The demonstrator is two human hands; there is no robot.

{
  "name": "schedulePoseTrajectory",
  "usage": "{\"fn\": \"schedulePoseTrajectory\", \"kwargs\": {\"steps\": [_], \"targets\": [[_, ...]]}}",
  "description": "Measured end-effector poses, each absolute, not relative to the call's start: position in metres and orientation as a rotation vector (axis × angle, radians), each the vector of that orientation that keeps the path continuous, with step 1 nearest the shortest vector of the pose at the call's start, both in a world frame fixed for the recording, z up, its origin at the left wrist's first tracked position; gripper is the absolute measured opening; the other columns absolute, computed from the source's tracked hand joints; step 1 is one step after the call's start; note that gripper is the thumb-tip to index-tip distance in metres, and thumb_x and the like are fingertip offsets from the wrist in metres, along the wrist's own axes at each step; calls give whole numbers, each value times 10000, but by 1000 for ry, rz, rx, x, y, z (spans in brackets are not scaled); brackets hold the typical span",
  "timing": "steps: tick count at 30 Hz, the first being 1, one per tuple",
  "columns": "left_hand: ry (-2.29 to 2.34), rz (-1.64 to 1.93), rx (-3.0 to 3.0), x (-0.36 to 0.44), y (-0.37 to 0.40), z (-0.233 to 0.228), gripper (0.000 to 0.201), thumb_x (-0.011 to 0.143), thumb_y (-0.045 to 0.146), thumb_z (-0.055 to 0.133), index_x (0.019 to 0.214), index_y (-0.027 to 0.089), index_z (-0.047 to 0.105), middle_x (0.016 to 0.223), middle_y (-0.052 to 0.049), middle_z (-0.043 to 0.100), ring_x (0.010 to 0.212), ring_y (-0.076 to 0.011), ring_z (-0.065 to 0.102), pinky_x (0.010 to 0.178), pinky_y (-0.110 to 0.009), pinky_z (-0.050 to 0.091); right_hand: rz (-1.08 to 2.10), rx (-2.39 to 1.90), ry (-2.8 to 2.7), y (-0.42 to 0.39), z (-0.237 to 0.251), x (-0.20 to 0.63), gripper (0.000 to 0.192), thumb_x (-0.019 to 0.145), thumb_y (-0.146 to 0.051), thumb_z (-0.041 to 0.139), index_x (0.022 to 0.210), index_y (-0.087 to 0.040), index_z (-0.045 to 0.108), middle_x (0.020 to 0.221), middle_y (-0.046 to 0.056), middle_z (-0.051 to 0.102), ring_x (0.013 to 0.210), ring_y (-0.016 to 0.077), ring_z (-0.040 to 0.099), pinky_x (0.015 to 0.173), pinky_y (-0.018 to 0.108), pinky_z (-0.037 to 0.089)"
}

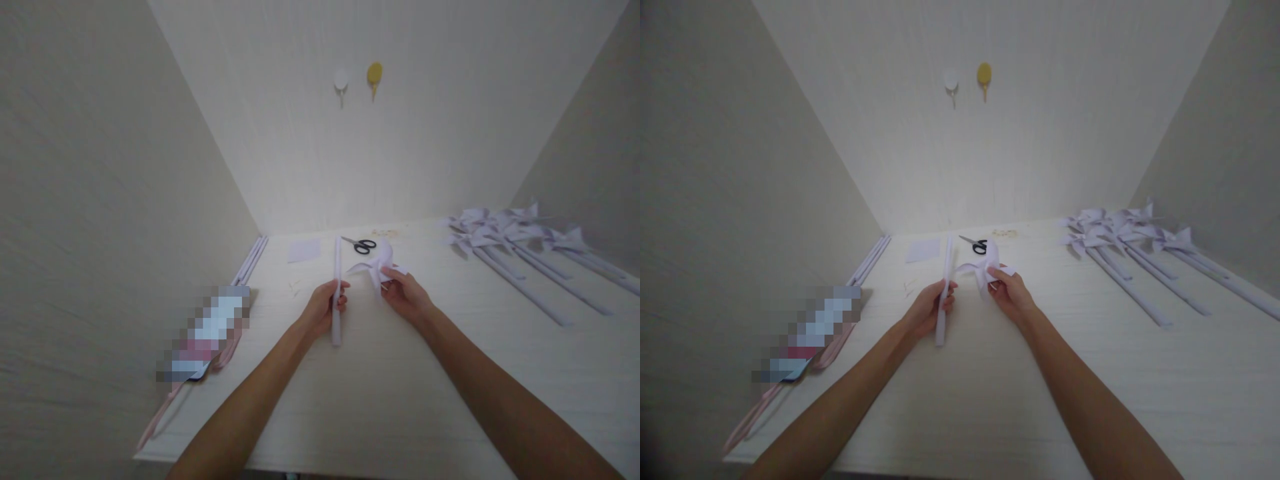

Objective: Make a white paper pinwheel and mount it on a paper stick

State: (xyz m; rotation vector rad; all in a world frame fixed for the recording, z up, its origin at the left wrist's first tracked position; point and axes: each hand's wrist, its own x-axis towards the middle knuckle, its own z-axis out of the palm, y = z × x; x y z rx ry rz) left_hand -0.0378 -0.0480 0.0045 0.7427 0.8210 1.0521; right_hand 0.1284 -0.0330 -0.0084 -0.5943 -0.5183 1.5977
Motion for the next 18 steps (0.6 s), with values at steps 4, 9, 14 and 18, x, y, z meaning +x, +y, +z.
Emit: {"fn": "schedulePoseTrajectory", "kwargs": {"steps": [4,9,14,18], "targets": [[847,1090,840,-40,-49,-1,172,691,276,535,732,109,524,551,43,376,424,-30,388,374,-150,269,1604,-595,-495,-32,-9,130,165,592,-71,639,698,-177,569,666,-38,652,591,84,598,557,174,496],[887,1143,973,-40,-49,-3,227,697,349,520,758,131,517,508,64,357,403,-34,360,374,-166,256,1605,-627,-487,-32,-9,131,169,606,-85,620,742,-174,574,692,-26,669,604,98,613,579,193,516],[911,1176,1024,-40,-48,-4,227,717,351,481,741,130,526,473,68,345,383,-31,317,368,-171,236,1583,-655,-482,-32,-8,132,162,619,-71,592,748,-167,571,700,-11,674,620,105,619,613,204,525],[923,1159,1055,-41,-47,-5,230,735,345,451,749,130,533,439,69,344,368,-35,307,365,-176,232,1574,-655,-478,-33,-7,133,165,621,-57,583,743,-166,566,712,-6,672,636,104,619,628,203,524]]}}
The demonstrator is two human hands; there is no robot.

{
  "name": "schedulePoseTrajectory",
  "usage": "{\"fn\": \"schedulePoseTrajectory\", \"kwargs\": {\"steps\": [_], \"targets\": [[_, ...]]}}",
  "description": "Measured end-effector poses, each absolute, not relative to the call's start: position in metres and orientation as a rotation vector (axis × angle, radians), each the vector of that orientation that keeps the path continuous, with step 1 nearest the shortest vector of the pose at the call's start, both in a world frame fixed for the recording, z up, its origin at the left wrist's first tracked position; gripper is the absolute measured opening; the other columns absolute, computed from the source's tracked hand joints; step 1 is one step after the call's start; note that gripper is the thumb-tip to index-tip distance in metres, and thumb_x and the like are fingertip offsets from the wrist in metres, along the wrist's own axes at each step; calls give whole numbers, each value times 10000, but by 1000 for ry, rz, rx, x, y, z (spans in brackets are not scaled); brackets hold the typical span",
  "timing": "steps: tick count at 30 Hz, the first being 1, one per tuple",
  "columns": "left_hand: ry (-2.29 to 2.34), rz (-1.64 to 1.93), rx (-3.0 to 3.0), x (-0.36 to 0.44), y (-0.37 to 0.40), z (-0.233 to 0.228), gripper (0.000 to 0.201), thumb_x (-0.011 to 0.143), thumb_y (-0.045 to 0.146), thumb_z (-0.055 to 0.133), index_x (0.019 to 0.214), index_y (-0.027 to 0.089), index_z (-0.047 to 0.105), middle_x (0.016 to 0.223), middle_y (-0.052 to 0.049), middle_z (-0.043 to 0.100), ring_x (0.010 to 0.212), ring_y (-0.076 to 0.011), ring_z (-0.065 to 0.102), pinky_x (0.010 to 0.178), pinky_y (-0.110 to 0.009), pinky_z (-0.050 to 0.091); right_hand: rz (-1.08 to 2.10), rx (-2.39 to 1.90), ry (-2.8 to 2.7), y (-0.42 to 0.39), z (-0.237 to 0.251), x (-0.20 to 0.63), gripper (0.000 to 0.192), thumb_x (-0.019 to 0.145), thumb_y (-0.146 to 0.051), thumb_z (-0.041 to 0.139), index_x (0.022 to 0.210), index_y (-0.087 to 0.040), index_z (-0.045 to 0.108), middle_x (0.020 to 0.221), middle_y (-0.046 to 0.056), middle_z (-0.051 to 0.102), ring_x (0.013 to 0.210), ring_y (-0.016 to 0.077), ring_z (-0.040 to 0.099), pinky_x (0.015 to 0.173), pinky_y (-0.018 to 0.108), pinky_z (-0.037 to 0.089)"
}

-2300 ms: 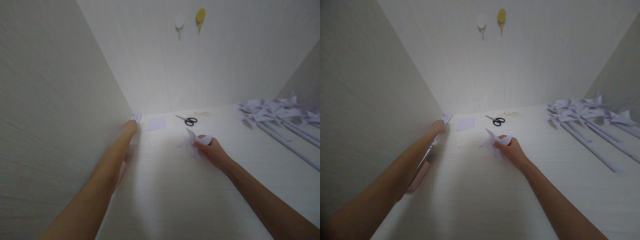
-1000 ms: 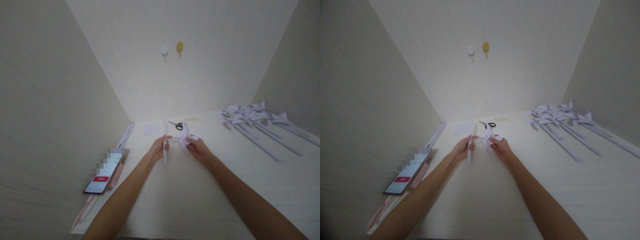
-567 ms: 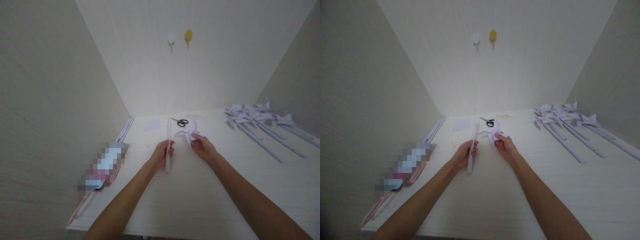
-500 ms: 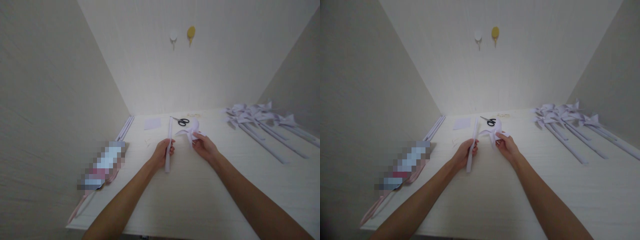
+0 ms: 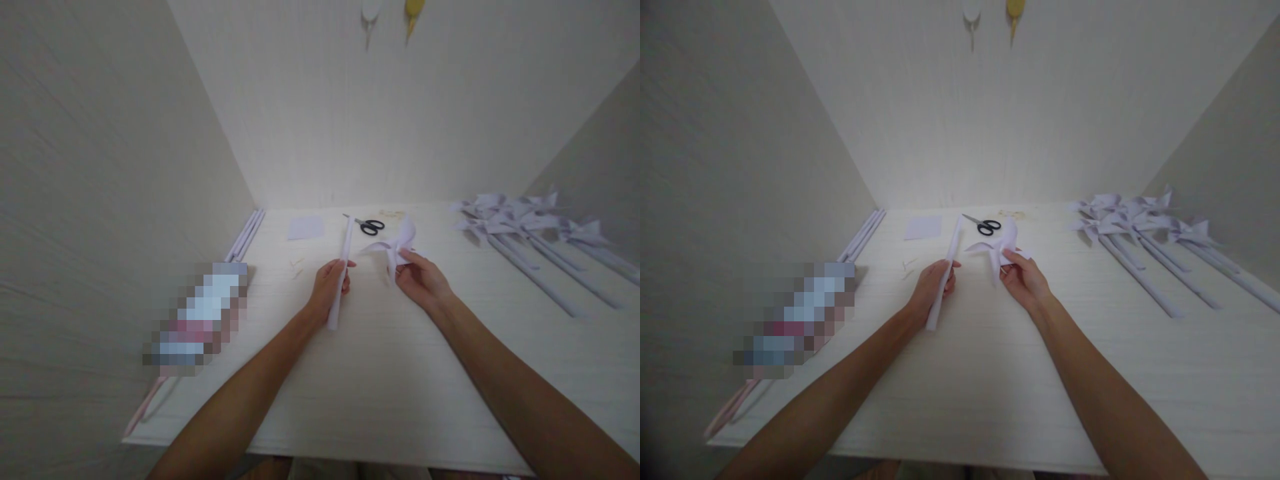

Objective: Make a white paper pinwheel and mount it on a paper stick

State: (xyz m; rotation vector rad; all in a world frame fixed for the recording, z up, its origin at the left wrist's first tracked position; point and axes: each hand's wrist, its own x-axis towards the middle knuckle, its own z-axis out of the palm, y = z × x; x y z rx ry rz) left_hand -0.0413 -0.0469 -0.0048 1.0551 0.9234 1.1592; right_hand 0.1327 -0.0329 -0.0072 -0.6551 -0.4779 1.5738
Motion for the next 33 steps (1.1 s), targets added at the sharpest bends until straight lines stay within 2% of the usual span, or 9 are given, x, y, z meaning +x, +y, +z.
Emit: {"fn": "schedulePoseTrajectory", "kwargs": {"steps": [7,14,22,33], "targets": [[889,1174,1009,-40,-46,-5,209,716,325,478,726,123,533,478,67,341,366,-28,313,364,-182,232,1572,-655,-472,-33,-8,134,148,619,-58,591,643,-189,527,742,-16,663,678,107,618,651,201,518],[879,1165,1034,-40,-45,-8,230,708,352,490,730,127,531,458,73,330,360,-30,314,356,-179,226,1563,-668,-506,-33,-8,133,156,602,-70,613,676,-192,549,727,-27,662,668,95,610,661,182,511],[892,1155,1036,-39,-46,-6,224,708,339,478,732,122,527,469,63,361,354,-29,313,341,-176,209,1579,-655,-469,-35,-5,132,159,601,-60,598,621,-198,523,654,-37,643,633,107,605,629,211,516],[908,1158,1047,-41,-47,-6,227,703,346,482,729,127,533,462,66,359,359,-30,317,348,-177,224,1568,-661,-485,-34,-4,131,149,604,-67,598,677,-190,554,706,-29,660,642,104,610,643,200,510]]}}
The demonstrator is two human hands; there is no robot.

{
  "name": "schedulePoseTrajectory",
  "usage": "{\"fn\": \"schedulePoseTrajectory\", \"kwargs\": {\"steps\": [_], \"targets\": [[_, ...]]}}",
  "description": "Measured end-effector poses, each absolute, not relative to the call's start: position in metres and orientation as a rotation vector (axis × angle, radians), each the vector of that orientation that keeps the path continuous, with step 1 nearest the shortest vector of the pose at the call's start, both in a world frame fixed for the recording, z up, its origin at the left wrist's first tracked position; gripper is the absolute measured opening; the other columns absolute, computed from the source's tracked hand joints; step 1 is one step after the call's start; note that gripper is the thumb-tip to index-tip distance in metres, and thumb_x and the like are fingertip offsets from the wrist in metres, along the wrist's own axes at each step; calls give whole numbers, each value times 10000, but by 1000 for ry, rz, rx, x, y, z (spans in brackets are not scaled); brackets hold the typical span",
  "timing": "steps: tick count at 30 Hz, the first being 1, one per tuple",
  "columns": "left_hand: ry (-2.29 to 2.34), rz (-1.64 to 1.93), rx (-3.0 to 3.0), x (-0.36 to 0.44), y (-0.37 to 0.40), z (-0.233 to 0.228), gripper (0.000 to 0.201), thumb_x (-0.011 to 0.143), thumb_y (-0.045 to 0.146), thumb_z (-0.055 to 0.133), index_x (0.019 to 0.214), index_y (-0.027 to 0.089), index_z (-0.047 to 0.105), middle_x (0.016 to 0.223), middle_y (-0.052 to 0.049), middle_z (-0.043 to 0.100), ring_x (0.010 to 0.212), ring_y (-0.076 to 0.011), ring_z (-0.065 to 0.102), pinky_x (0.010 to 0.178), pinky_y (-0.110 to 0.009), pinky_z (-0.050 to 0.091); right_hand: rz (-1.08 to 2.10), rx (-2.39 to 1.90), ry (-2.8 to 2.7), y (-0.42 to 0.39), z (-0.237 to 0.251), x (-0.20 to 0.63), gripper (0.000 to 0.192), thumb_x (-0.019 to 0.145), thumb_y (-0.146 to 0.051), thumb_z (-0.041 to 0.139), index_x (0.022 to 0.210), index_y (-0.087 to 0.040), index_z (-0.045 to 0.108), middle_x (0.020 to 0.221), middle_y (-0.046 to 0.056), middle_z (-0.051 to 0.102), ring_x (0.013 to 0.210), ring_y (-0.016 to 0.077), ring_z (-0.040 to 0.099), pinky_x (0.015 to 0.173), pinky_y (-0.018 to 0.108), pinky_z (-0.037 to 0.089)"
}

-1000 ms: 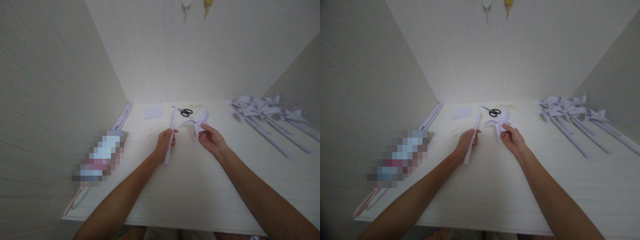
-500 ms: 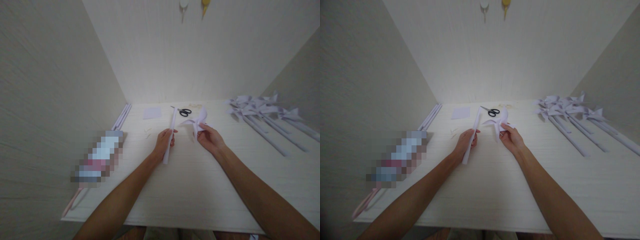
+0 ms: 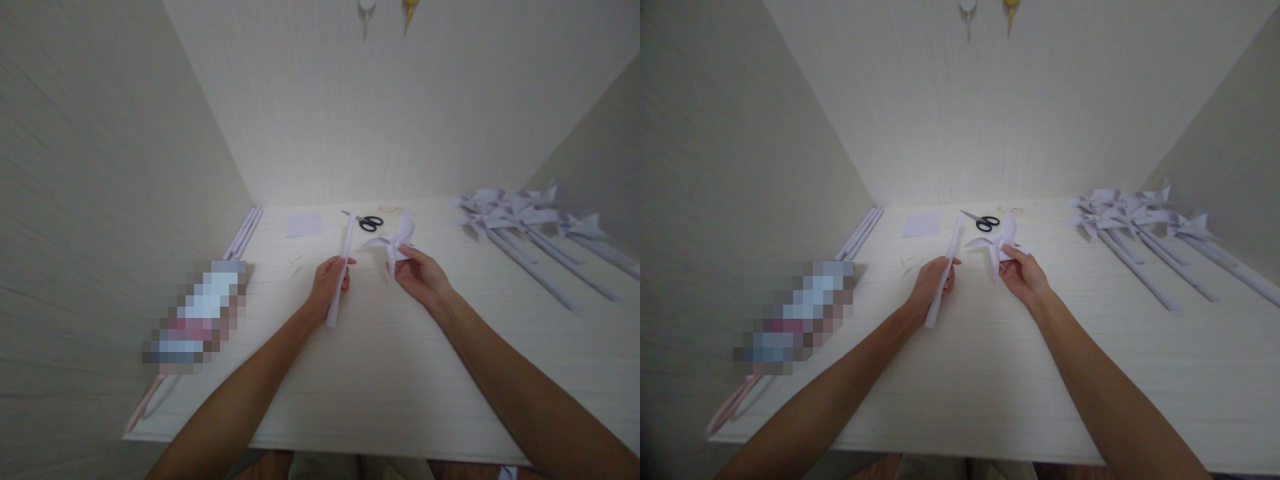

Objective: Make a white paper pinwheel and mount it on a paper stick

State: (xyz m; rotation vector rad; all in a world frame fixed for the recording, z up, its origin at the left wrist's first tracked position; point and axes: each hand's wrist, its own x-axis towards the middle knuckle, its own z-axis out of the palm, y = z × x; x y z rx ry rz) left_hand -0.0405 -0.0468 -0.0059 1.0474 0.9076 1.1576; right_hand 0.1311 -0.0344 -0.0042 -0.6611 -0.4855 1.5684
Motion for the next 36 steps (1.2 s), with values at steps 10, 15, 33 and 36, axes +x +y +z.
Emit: {"fn": "schedulePoseTrajectory", "kwargs": {"steps": [10,15,33,36], "targets": [[893,1153,1050,-41,-46,-7,227,704,352,497,728,130,539,451,71,355,354,-29,314,351,-177,224,1569,-674,-509,-35,-4,131,139,609,-79,594,673,-194,551,683,-31,647,639,109,602,645,217,502],[879,1159,1058,-41,-45,-9,216,711,346,490,726,134,534,448,76,337,354,-29,312,347,-176,215,1575,-670,-489,-35,-4,131,152,606,-73,600,688,-194,559,679,-37,650,613,100,599,624,205,503],[869,1162,1082,-38,-46,-9,201,718,333,498,730,135,533,460,77,324,356,-22,304,343,-168,206,1564,-678,-518,-34,-5,132,148,614,-85,602,714,-190,572,708,-29,659,624,109,603,636,219,510],[854,1159,1094,-38,-47,-9,191,723,323,494,733,136,530,458,79,318,354,-21,299,340,-167,197,1564,-684,-508,-34,-5,132,157,612,-78,596,714,-195,571,714,-28,661,636,117,608,643,229,513]]}}
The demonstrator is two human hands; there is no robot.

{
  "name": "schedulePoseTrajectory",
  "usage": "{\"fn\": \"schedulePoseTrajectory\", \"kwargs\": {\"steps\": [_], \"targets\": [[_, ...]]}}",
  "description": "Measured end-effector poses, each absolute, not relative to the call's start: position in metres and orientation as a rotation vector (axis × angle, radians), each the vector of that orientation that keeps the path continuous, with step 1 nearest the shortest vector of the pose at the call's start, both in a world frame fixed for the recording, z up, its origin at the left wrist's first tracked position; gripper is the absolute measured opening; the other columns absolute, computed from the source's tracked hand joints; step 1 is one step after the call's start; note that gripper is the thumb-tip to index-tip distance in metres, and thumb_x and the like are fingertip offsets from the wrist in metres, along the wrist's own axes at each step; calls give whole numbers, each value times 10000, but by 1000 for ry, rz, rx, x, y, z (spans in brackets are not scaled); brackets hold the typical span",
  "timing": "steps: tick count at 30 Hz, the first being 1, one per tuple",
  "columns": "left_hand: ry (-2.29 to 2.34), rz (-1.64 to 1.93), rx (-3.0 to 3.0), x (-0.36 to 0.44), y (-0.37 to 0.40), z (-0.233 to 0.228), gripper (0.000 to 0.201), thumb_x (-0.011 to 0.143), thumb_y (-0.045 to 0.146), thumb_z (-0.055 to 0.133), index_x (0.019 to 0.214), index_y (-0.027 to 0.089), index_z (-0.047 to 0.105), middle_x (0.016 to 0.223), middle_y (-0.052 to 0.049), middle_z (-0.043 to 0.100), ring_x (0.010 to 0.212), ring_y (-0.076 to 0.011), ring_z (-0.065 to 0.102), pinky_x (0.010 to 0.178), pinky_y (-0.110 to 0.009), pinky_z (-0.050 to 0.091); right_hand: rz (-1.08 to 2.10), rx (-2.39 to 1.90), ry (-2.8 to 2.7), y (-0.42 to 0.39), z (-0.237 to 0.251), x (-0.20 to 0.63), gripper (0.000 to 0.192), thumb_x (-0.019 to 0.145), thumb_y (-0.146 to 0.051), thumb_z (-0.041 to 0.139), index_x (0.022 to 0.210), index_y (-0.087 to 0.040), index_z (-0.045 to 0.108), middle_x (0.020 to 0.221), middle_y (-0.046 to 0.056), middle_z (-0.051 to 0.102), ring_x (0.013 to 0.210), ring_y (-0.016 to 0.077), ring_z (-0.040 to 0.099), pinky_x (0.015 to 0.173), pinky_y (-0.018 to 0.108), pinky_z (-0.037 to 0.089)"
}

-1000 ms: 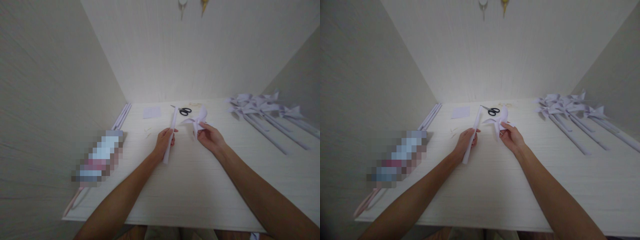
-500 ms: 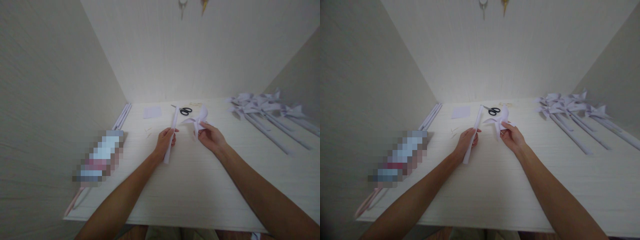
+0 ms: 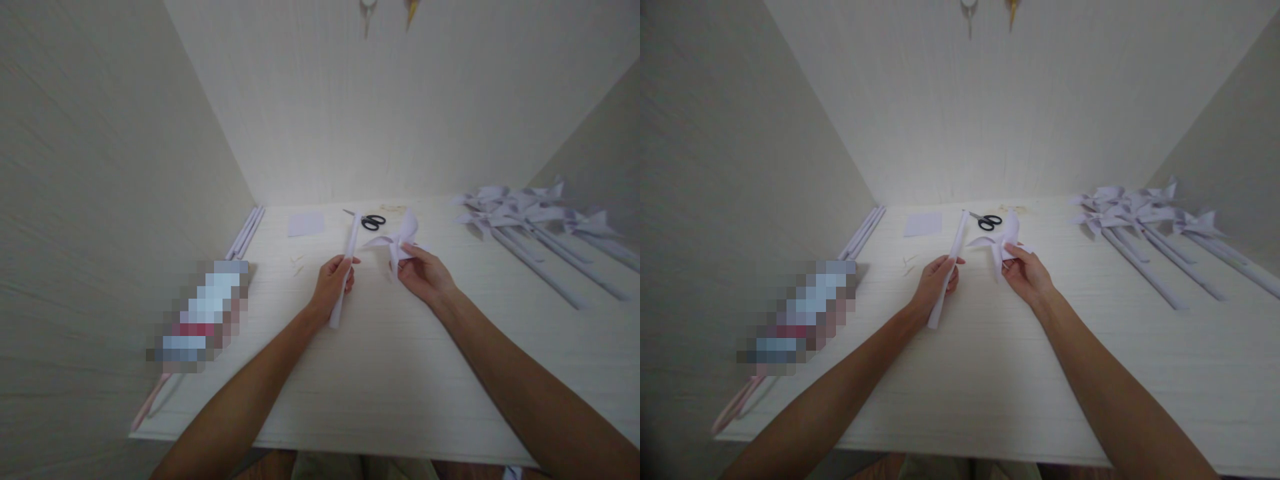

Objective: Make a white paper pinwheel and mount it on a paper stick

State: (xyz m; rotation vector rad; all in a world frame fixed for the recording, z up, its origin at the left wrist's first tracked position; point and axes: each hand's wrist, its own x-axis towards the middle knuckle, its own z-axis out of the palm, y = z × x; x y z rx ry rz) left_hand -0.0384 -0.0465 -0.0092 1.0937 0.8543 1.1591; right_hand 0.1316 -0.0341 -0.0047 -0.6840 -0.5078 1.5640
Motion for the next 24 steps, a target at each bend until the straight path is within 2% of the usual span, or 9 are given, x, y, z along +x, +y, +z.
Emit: {"fn": "schedulePoseTrajectory", "kwargs": {"steps": [24], "targets": [[864,1157,1089,-38,-47,-7,166,701,297,502,721,133,513,457,84,323,346,-18,301,322,-157,183,1585,-630,-485,-32,-8,134,162,623,-50,587,725,-175,574,706,-17,668,632,110,618,629,206,524]]}}
